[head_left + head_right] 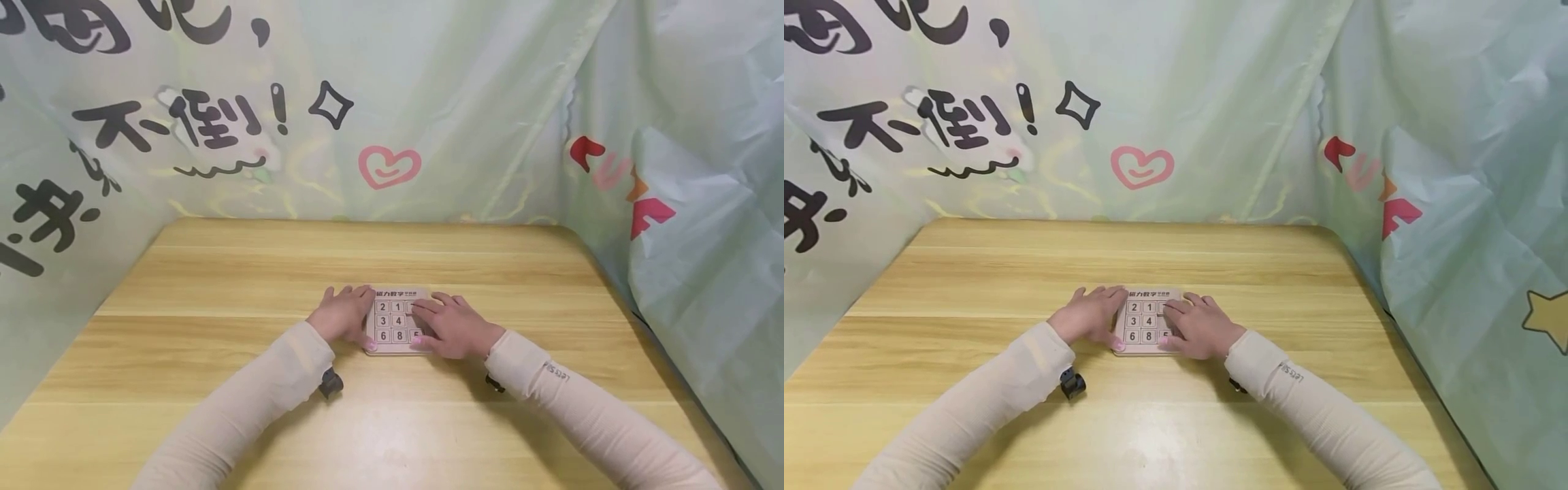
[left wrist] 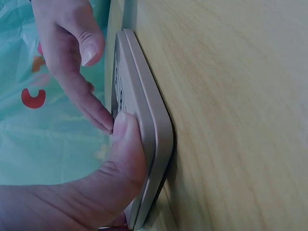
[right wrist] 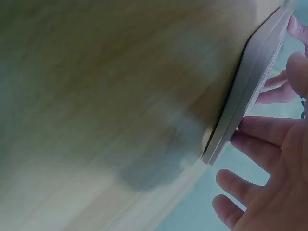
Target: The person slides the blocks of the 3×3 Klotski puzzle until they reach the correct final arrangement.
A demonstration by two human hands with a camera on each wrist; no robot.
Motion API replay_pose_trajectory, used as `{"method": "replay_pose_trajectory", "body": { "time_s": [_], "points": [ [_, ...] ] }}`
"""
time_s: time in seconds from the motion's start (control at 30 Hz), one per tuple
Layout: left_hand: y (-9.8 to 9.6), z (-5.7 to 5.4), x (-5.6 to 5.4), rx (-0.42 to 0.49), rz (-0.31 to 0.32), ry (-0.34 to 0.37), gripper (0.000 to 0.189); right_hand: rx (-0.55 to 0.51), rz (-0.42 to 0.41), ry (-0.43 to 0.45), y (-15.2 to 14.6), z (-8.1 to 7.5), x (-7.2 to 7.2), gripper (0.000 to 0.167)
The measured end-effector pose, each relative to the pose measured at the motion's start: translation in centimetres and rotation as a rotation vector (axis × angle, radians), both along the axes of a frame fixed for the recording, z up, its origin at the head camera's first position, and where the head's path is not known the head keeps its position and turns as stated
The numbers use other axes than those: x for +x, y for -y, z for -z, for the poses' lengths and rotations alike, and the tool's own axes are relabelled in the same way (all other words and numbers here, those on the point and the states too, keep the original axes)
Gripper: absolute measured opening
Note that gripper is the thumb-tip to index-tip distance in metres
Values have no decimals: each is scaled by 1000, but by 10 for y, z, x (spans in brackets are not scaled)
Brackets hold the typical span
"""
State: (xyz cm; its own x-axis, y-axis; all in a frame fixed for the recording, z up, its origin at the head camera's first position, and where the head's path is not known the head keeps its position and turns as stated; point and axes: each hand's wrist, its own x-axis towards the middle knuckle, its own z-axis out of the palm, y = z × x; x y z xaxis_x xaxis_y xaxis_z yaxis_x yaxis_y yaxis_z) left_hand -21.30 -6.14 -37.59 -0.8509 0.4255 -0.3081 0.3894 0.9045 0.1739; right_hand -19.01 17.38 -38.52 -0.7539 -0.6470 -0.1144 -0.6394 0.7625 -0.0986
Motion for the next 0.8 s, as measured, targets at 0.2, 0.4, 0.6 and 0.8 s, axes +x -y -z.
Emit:
{"method": "replay_pose_trajectory", "body": {
  "time_s": [0.2, 0.4, 0.6, 0.8],
  "points": [
    [-1, -1, 0, -22, 10, -8, 107, -9, -30, -10, 0, -2, 3, 62],
    [-1, -3, 0, -31, 1, 7, 106, -62, -101, -55, 5, -8, 5, 45],
    [-1, -2, 0, -23, 1, 9, 107, -50, -104, -75, 12, -2, -1, 60],
    [-2, -1, 0, -19, 3, -1, 107, -29, -94, -49, 14, 2, -6, 67]
  ]
}}
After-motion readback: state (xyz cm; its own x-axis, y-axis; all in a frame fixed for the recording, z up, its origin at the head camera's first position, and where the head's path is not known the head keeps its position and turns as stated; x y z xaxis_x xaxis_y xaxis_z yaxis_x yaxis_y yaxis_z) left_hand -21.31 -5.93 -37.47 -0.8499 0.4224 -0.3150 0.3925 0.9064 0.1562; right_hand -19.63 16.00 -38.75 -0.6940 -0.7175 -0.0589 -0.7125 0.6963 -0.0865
